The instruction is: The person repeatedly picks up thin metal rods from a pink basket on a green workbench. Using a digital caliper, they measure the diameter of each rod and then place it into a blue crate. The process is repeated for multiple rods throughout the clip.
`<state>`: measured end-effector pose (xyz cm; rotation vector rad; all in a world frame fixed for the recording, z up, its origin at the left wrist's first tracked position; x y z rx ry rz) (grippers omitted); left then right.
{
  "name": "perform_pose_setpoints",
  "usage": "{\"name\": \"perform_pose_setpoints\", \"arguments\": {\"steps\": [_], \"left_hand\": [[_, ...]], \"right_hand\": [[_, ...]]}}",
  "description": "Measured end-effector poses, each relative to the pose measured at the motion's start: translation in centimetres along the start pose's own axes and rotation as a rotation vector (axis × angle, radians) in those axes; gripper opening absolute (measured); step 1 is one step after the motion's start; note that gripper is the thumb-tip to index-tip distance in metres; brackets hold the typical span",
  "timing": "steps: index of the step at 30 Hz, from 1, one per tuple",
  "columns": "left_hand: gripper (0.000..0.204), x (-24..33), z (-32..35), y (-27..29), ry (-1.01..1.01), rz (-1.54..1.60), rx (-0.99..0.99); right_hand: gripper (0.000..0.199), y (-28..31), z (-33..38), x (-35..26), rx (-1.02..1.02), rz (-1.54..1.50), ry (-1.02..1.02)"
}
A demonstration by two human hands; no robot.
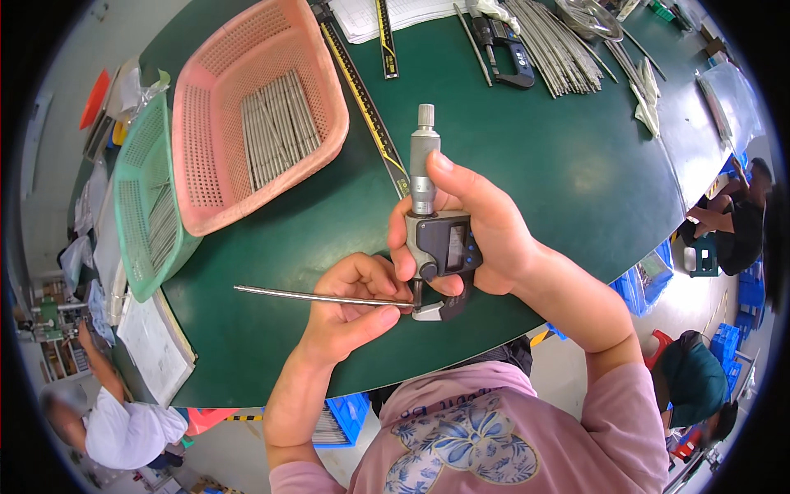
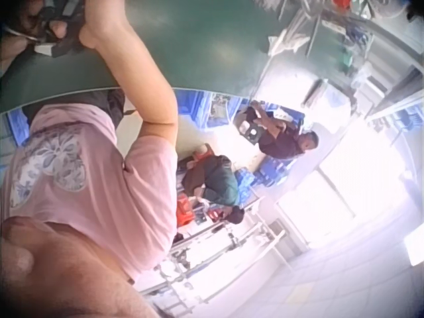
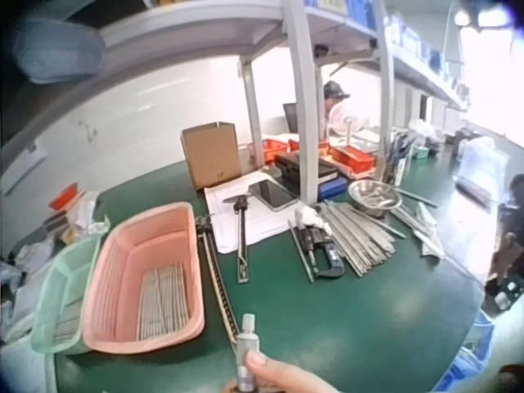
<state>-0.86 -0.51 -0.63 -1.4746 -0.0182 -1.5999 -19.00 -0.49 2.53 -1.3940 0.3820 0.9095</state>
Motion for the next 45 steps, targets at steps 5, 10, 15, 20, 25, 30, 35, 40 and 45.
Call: {"name": "perform_pose_setpoints", "arguments": {"steps": [5,10,15,20,25,30,35,40,45], "left_hand": [[0.015,0.4,0.3,0.2,0.064,0.129,-0.001],[0.021,2.2,1.1,0.9,-0.049,0.051,0.227],[0.028,9.5,5.8,5.9,-0.34,0.009,0.586],[0.019,15.9,12.1,14.5,-0.323,-0.728,1.192],[0.016,16.6,12.6,20.9,-0.039,-1.438,1.339],[0.022,17.2,12.0,22.0,0.152,-1.256,1.074],[0.032,19.1,8.8,20.2,0.118,-1.546,1.145],[0.046,19.2,5.8,24.6,0.086,-1.841,1.118],[0.039,19.9,4.5,22.7,0.527,-1.872,1.171]], "right_hand": [[0.063,-0.8,-0.1,0.1,0.028,-0.069,-0.062],[0.067,-0.6,0.0,0.2,0.078,-0.153,0.002],[0.066,-0.6,-0.1,0.2,0.116,-0.121,0.044],[0.065,-1.4,-0.1,0.8,0.077,-0.121,0.037],[0.064,-0.8,-0.2,0.4,0.101,-0.091,0.074],[0.064,-0.6,-0.3,0.3,0.105,-0.097,0.084],[0.064,-0.4,-0.4,0.4,0.096,-0.081,0.077],[0.065,-0.6,-0.3,0.7,0.086,-0.047,0.071],[0.064,-0.6,-0.2,0.4,0.067,0.002,0.097]]}}
Point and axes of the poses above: each hand's wrist, its own z-axis away from the middle knuckle, its own y-axis out of the back of the hand, x = y × z, the point moved 1 cm from there along -z, towards the middle knuckle, and after that the axes turned 13 degrees about y, right-handed, at the moved point
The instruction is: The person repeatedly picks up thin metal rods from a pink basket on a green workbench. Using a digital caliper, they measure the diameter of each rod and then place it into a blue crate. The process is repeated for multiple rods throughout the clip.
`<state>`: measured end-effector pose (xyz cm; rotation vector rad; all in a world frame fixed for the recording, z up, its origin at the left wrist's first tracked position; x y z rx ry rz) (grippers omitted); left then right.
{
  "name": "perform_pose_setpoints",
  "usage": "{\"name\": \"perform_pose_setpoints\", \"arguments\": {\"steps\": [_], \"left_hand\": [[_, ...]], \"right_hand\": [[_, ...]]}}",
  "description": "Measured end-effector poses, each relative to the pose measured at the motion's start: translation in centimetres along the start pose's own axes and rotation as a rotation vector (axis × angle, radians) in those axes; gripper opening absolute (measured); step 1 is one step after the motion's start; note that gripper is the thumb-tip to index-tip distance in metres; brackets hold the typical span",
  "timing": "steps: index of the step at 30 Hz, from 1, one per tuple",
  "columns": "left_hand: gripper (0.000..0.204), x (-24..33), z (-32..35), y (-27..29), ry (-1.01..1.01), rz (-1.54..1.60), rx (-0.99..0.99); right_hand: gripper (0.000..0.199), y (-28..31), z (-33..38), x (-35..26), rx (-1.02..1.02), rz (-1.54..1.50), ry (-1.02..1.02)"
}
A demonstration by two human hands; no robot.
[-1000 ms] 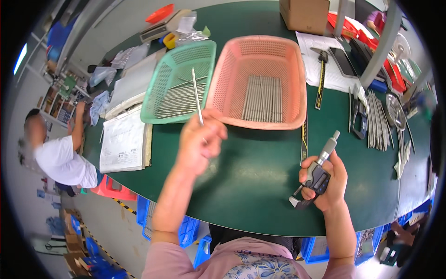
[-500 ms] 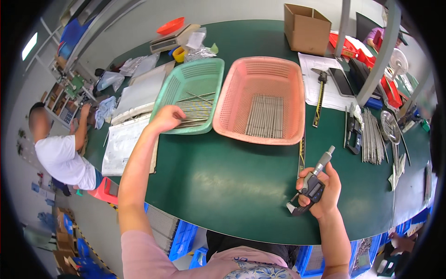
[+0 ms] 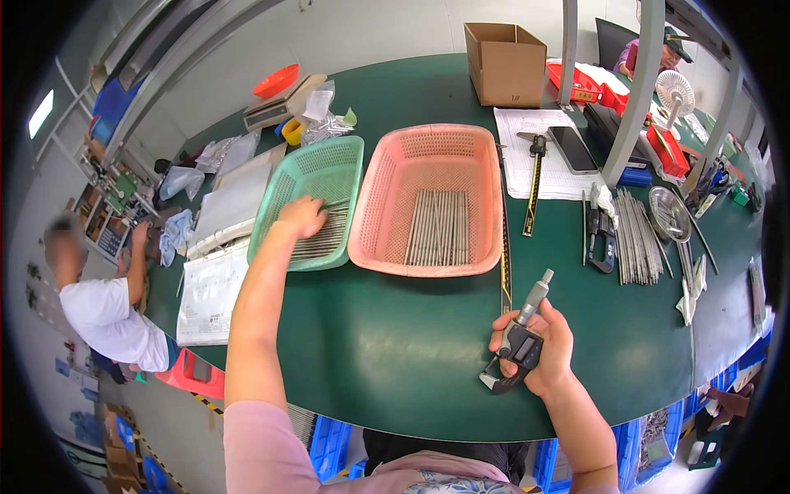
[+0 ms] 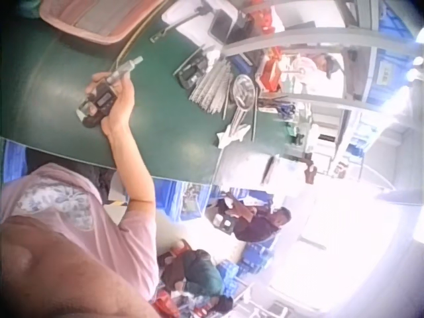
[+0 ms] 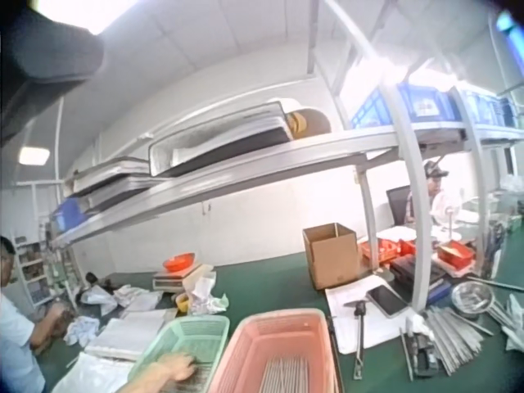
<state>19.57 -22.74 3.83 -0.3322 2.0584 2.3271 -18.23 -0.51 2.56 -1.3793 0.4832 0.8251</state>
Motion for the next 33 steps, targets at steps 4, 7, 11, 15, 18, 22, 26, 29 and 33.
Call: {"name": "perform_pose_setpoints", "arguments": {"steps": [4,7,11,15,18,22,26,29,33], "left_hand": [[0.036,0.0,1.7,0.5,-0.012,-0.174,0.079],[0.036,-0.7,1.7,0.0,-0.038,-0.179,0.197],[0.032,-1.8,1.7,0.1,-0.01,-0.066,0.247],[0.025,1.8,3.5,3.5,-0.038,0.32,0.472],[0.023,8.4,6.3,5.4,-0.194,0.415,0.421],[0.035,16.6,7.2,3.8,-0.226,0.303,-0.082],[0.043,18.0,4.2,0.2,-0.178,0.309,-0.201],[0.038,17.6,3.3,-0.3,-0.148,0.408,-0.314],[0.026,16.7,4.5,0.9,-0.007,0.961,-0.514]], "right_hand": [[0.063,-0.1,0.3,0.3,-0.005,0.026,-0.003],[0.062,0.0,0.2,0.5,-0.01,0.016,-0.032],[0.059,0.1,0.1,0.8,-0.019,0.023,-0.047],[0.057,0.2,0.1,0.6,0.002,0.018,-0.059],[0.054,0.6,0.1,1.1,0.008,0.037,-0.082],[0.051,0.7,0.1,1.2,0.014,0.055,-0.082],[0.049,0.7,-0.1,1.3,0.036,0.044,-0.062],[0.049,0.5,-0.1,1.1,0.048,0.04,-0.053],[0.044,0.1,0.0,1.0,0.023,0.051,-0.029]]}}
Point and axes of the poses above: each hand's wrist, its own z-axis away from the middle knuckle, its own y-axis out of the back of the hand, x = y × z, the point moved 1 cm from there along -z, towards the middle knuckle, and after that the axes turned 13 degrees about y, right-handed, at the moved point
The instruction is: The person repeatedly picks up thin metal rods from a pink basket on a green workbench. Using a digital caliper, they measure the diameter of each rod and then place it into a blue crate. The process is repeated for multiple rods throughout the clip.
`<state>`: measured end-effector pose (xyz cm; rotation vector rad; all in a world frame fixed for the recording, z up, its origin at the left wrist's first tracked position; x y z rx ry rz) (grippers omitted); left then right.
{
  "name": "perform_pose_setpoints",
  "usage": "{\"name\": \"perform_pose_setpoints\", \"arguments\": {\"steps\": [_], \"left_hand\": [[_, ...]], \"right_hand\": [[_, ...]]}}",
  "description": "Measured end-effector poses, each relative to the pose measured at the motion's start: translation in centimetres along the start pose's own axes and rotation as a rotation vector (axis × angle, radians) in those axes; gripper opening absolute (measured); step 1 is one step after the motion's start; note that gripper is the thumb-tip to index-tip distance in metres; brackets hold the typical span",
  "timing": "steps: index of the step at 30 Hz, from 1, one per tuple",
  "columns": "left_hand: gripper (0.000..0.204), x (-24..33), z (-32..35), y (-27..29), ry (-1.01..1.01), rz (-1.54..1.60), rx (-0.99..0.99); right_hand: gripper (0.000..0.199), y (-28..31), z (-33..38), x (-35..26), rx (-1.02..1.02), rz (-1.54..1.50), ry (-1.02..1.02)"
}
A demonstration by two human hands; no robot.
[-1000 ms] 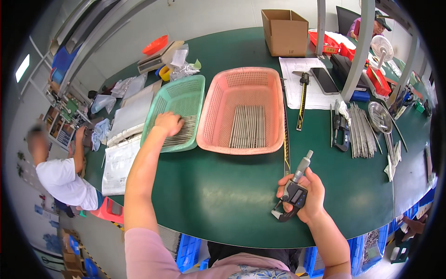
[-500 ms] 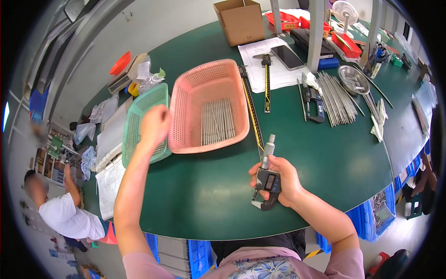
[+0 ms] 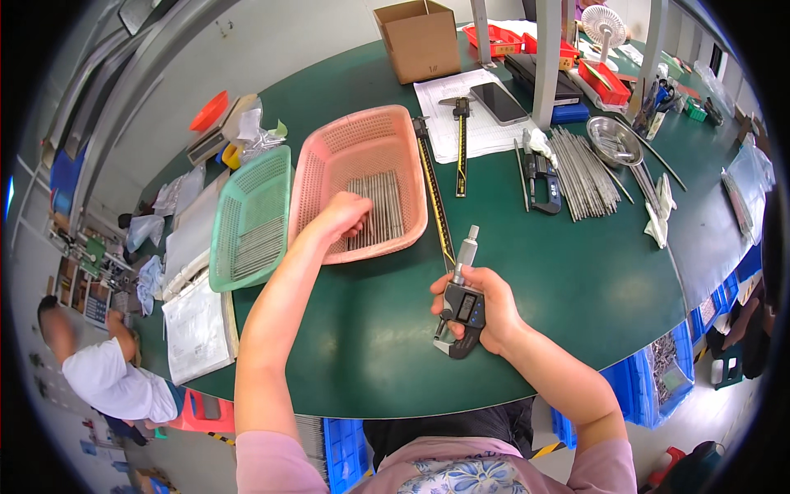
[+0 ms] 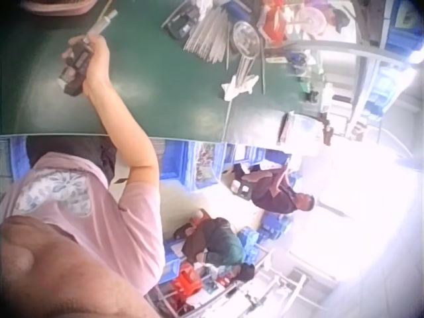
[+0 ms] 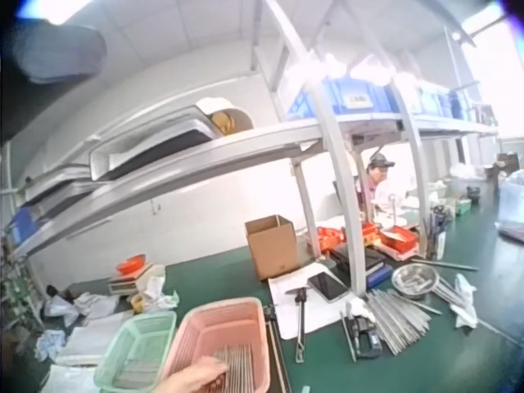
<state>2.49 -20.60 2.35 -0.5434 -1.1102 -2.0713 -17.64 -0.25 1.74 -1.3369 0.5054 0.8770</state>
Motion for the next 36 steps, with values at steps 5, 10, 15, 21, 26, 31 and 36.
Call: {"name": "perform_pose_setpoints", "arguments": {"steps": [5,10,15,21,26,31,36], "left_hand": [[0.02,0.4,7.3,-1.9,-0.341,0.853,-0.187],[0.023,-3.9,15.1,-7.1,-0.472,0.846,-0.101],[0.023,-6.5,15.2,-8.7,-0.543,0.833,-0.087],[0.022,-6.5,15.7,-10.2,-0.597,0.889,-0.275],[0.021,-7.0,15.4,-10.5,-0.558,0.909,-0.233],[0.021,-7.4,15.7,-11.0,-0.49,0.941,-0.36],[0.021,-7.4,15.7,-11.3,-0.502,0.909,-0.374]], "right_hand": [[0.029,0.5,0.5,-0.2,-0.089,0.079,0.143],[0.019,-0.5,0.8,0.0,-0.143,0.095,0.173],[0.016,-0.5,0.7,0.2,-0.136,0.177,0.143],[0.012,-0.8,0.5,0.4,-0.134,0.252,0.148],[0.027,-0.1,0.2,-0.3,-0.053,0.109,0.17],[0.072,0.4,-0.1,-1.4,0.035,-0.066,0.114],[0.07,0.2,-0.2,-1.2,0.063,-0.165,0.11]]}}
Point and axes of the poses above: each hand's wrist, its own z-axis away from the middle knuckle, its own y-axis out of the back of the hand, x = y × z, the point moved 1 cm from there along -z, towards the middle knuckle, and after that the axes turned 13 degrees about y, right-handed, at the moved point
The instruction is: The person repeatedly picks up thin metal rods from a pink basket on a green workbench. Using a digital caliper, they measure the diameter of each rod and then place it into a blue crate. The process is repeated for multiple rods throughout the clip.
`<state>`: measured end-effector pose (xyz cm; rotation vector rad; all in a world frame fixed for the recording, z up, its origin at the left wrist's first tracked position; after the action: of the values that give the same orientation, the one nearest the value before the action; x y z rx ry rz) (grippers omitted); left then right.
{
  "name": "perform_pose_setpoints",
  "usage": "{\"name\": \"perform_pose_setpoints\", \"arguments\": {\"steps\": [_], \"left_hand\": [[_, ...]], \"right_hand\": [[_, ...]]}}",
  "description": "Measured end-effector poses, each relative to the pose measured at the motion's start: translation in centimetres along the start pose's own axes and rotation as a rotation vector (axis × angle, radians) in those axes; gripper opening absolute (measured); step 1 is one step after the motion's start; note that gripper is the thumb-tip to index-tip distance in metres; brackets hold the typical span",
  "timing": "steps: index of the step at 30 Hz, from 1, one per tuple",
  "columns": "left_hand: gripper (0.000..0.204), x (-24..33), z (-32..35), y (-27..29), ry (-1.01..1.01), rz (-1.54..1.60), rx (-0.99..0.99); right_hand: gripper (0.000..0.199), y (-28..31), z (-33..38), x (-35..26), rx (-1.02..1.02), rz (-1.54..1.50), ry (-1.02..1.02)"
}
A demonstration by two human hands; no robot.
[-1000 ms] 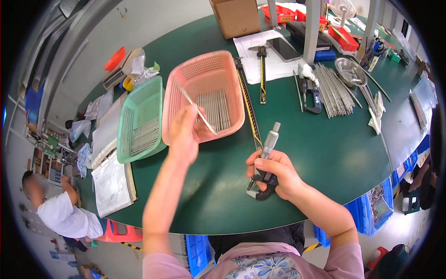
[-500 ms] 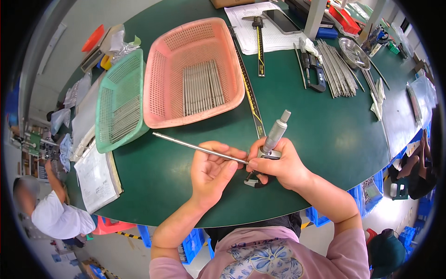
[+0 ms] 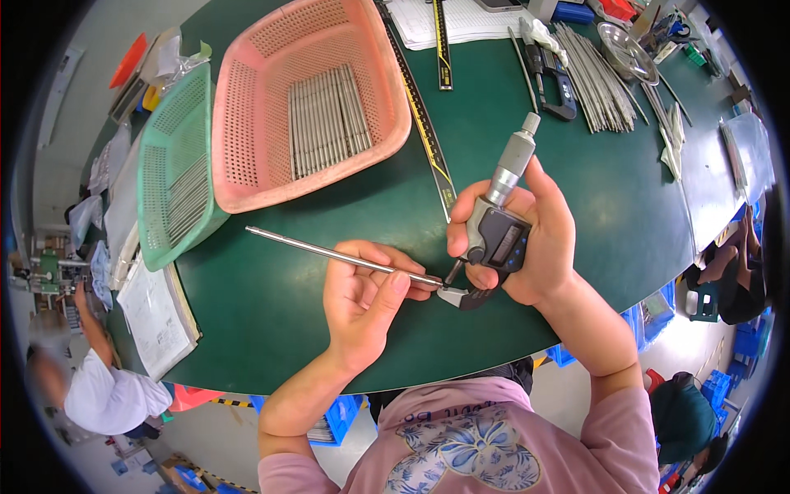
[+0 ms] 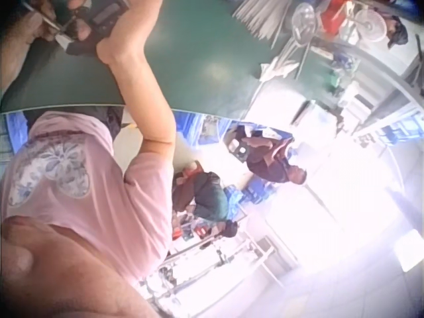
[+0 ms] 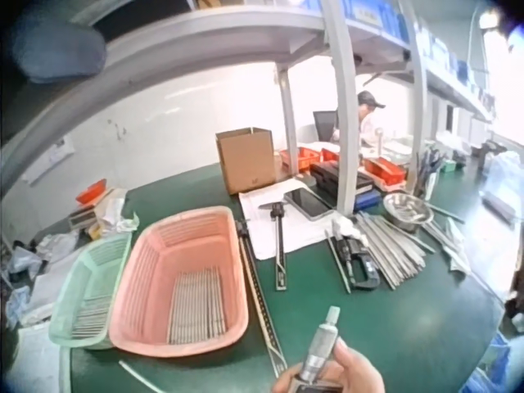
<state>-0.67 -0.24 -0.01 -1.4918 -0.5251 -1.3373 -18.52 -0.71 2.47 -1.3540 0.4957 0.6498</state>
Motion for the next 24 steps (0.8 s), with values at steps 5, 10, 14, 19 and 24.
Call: {"name": "perform_pose_setpoints", "arguments": {"steps": [5,10,14,19,24], "left_hand": [[0.021,-0.08,0.01,-0.08,0.009,-0.019,-0.03],[0.02,-0.04,0.06,-0.04,0.011,-0.042,-0.039],[0.02,-0.06,0.06,-0.07,0.014,-0.035,-0.051],[0.022,-0.06,0.06,-0.23,0.029,-0.014,-0.063],[0.026,-0.26,0.2,-0.35,0.095,0.006,-0.064]], "right_hand": [[0.069,0.17,-0.05,0.17,-0.021,0.011,-0.025],[0.07,0.28,0.03,0.08,-0.067,0.035,-0.046],[0.07,0.13,0.1,0.11,-0.055,0.095,-0.032],[0.068,0.16,0.14,0.01,-0.065,0.117,-0.006],[0.067,-0.01,0.21,-0.15,-0.022,0.129,0.0]]}}
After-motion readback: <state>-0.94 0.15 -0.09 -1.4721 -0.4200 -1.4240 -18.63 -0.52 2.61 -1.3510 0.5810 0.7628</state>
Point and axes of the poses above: each hand's wrist, its own z-axis away from the middle knuckle, its own y-axis out of the back of the hand, x = y × z, the point moved 1 cm from there along -z, towards the middle knuckle, and after that the axes turned 13 degrees about y, right-handed, at the moved point
